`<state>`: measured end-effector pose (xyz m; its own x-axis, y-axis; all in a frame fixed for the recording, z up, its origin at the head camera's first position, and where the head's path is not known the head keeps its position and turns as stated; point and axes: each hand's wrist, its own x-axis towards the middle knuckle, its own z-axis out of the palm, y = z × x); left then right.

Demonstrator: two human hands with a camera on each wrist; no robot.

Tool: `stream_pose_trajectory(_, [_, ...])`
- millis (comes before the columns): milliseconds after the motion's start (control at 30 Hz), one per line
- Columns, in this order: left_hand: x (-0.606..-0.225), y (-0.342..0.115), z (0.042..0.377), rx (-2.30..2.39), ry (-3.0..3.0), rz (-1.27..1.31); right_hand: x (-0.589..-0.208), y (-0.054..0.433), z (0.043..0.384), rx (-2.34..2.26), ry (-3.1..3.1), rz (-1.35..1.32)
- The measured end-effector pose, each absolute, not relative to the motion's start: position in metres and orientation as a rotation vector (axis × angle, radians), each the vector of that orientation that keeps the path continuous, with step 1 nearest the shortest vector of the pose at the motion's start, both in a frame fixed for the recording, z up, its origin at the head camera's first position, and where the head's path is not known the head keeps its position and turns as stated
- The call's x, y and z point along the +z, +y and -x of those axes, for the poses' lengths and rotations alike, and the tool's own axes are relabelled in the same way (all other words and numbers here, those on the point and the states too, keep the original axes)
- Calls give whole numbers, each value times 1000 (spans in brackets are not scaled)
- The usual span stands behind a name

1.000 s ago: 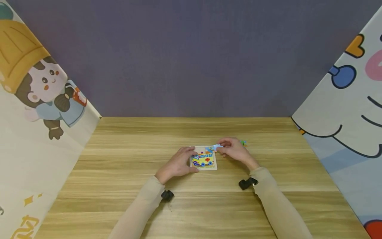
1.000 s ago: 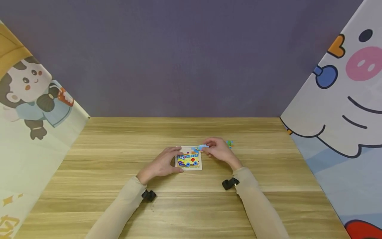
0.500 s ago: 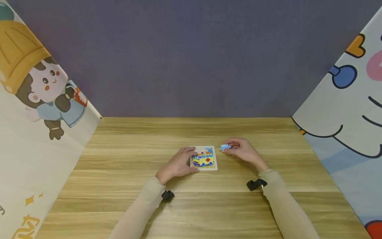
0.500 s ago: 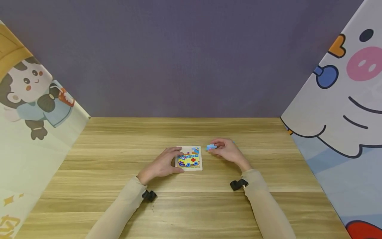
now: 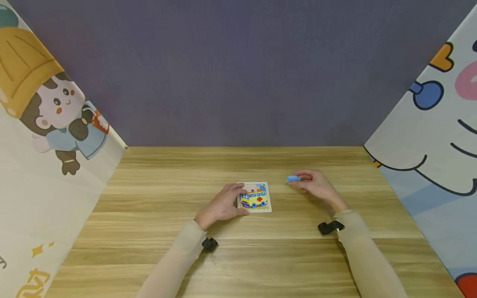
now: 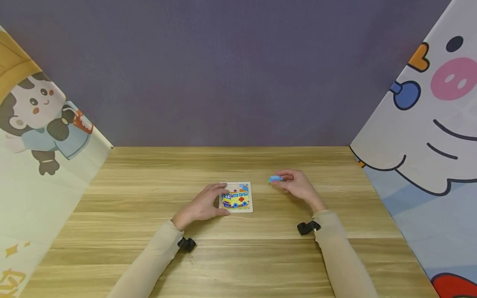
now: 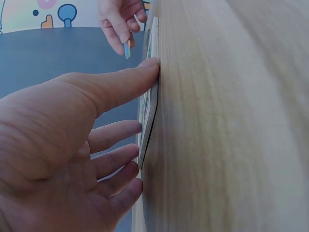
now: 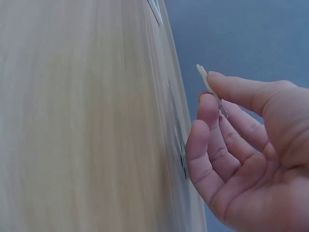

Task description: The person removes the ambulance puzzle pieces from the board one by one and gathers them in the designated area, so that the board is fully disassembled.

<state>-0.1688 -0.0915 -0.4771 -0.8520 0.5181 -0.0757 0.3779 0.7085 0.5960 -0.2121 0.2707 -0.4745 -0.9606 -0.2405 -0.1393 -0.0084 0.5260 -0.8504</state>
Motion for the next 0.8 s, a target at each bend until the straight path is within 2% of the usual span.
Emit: stream_pose_trajectory(800, [-477, -91, 168, 888, 2665, -700, -484, 327, 218, -1252, 2746, 124])
